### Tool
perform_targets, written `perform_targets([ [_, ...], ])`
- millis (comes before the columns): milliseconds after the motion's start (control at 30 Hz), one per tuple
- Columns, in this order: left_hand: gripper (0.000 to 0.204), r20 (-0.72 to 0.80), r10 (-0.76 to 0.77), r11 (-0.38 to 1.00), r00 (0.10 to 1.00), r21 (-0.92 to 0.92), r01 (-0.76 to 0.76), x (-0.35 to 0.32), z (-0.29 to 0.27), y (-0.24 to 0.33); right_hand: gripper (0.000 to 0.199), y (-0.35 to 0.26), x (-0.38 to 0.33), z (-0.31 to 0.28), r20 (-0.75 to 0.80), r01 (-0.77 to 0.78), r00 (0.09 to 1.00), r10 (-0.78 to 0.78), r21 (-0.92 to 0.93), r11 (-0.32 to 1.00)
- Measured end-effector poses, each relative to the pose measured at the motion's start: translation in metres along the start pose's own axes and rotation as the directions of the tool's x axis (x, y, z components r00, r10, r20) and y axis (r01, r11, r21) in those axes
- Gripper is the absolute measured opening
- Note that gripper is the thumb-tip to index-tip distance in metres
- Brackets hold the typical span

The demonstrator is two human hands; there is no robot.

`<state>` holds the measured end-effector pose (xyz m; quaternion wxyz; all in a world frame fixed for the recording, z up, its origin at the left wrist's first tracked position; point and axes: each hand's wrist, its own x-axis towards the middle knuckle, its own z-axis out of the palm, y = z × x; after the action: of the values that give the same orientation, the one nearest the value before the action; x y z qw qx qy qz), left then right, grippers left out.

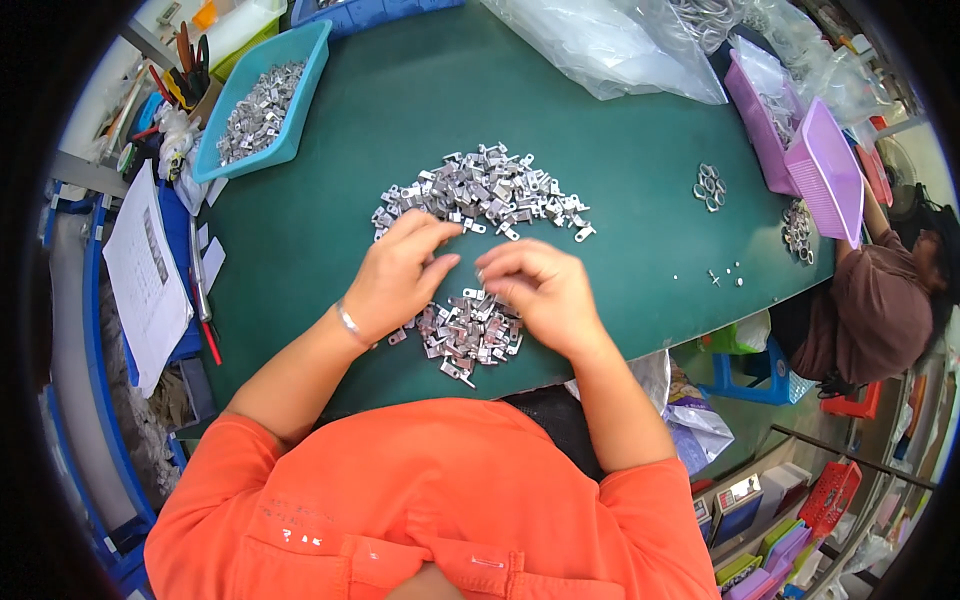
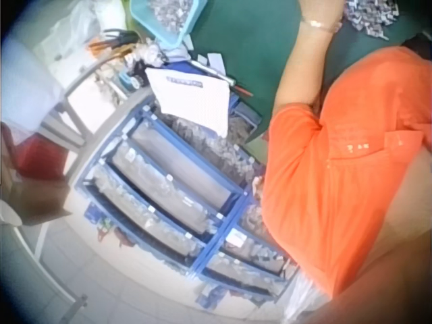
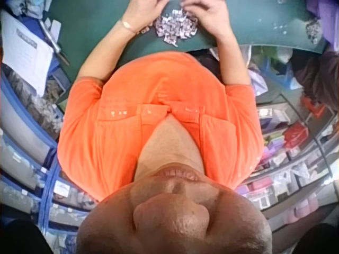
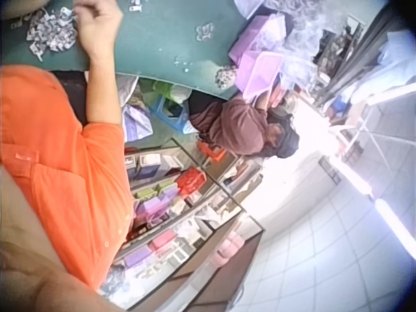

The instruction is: The person sits at a green workbench and sorts a large pile of small silver metal clips. They pick up individual clips, inspect them, and place them into a light blue plastic tray on the left side of the table. The process is repetitive, involving picking, checking, and placing the metal components one by one.

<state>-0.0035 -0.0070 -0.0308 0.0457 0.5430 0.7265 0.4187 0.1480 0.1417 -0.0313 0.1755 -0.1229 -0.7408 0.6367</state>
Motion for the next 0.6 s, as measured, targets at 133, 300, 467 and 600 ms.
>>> perform_targets([
  [133, 0.021, 0.010, 0.042, 0.987, 0.999, 0.153, -0.043, 0.015, 0.022, -0.014, 0.010, -0.005, 0.000, 0.002, 0.133, 0.213, 0.974, -0.182, -0.278, 0.937],
  [300, 0.014, -0.014, 0.125, 0.976, 0.992, 0.180, -0.120, 0.019, 0.022, -0.013, 0.010, 0.020, 0.021, 0.004, -0.134, 0.092, 0.942, -0.307, -0.778, 0.621],
  [467, 0.015, 0.046, 0.153, 0.982, 0.987, 0.107, -0.157, 0.010, 0.022, -0.013, 0.008, 0.026, 0.024, 0.003, -0.100, 0.086, 0.938, -0.332, -0.862, 0.500],
  [600, 0.022, 0.168, -0.241, 0.927, 0.956, -0.253, 0.278, 0.006, 0.007, 0.004, 0.008, 0.011, 0.012, -0.007, -0.197, -0.109, 0.980, 0.023, -0.437, 0.893],
])
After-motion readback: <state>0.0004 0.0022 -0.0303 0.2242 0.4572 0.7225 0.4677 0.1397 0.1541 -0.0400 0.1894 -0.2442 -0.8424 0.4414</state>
